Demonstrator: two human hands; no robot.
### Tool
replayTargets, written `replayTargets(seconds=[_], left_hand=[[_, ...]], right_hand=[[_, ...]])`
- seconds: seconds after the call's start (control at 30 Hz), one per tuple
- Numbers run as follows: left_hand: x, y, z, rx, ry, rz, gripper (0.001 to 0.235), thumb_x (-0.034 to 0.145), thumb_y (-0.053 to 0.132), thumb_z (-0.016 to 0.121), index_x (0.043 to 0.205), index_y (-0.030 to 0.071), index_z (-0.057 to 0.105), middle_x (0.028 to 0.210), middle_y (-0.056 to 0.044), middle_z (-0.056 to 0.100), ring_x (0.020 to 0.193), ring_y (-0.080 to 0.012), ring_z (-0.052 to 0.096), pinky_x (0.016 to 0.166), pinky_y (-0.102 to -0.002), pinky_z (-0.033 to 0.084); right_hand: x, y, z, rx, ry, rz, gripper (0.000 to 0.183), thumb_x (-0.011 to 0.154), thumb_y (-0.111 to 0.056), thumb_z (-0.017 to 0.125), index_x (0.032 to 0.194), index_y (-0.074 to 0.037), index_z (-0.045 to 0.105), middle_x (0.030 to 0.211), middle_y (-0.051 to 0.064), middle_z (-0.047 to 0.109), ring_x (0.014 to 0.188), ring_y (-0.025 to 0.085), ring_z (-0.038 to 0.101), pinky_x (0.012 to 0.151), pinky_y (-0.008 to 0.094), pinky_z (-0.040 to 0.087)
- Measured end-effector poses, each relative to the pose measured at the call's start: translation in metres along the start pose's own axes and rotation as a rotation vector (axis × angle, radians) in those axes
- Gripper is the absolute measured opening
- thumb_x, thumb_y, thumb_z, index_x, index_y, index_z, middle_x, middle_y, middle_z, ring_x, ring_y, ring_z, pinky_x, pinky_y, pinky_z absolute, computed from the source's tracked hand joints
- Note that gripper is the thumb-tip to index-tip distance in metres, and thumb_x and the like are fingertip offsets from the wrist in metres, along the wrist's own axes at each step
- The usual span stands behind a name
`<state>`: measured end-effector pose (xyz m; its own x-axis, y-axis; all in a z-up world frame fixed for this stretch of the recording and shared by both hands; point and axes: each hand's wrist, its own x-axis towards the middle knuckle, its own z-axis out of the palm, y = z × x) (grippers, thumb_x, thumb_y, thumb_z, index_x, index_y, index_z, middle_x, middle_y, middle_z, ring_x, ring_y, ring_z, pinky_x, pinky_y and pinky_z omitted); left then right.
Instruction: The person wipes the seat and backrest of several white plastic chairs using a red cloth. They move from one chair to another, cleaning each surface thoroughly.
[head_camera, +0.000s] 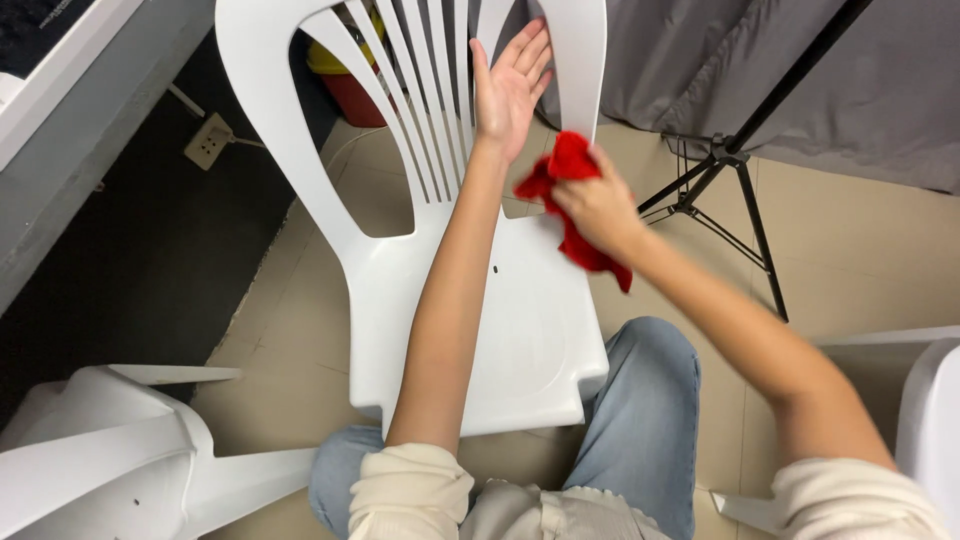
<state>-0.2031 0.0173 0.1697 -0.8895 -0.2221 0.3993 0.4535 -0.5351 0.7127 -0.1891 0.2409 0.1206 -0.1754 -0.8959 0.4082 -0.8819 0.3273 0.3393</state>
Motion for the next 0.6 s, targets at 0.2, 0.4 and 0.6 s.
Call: replayTargets(seconds=[0.2,0.4,0.6], left_hand=[[-0.017,-0.006,-0.004,0.209,0.027,0.044,0.091,0.107,0.071,0.013,0.161,0.002,0.038,0.167,-0.019,0.043,0.159,-0.0306,0.034,0.133,-0.044,0.020],[-0.114,-0.031,-0.065,0.774,0.131,-0.144,0.077,0.106,0.062,0.024,0.151,0.006,0.053,0.156,-0.016,0.053,0.147,-0.0288,0.047,0.124,-0.040,0.032],[-0.245,0.025,-0.085,1.011,0.113,-0.388,0.054,0.109,0.044,0.040,0.141,0.005,0.060,0.142,-0.013,0.065,0.137,-0.0241,0.058,0.116,-0.035,0.041]], right_hand=[[0.055,0.048,-0.050,-0.201,0.369,-0.038,0.016,0.100,-0.018,0.060,0.111,-0.018,0.071,0.131,0.000,0.072,0.096,0.013,0.068,0.130,0.048,0.025],[-0.011,-0.023,0.029,-0.049,-0.134,-0.022,0.019,0.102,-0.015,0.060,0.116,-0.015,0.074,0.106,0.002,0.074,0.104,0.014,0.070,0.133,0.049,0.025],[-0.029,-0.101,0.060,0.211,-0.176,0.171,0.037,0.092,-0.020,0.064,0.128,-0.012,0.072,0.133,0.006,0.069,0.104,0.020,0.069,0.128,0.052,0.021]])
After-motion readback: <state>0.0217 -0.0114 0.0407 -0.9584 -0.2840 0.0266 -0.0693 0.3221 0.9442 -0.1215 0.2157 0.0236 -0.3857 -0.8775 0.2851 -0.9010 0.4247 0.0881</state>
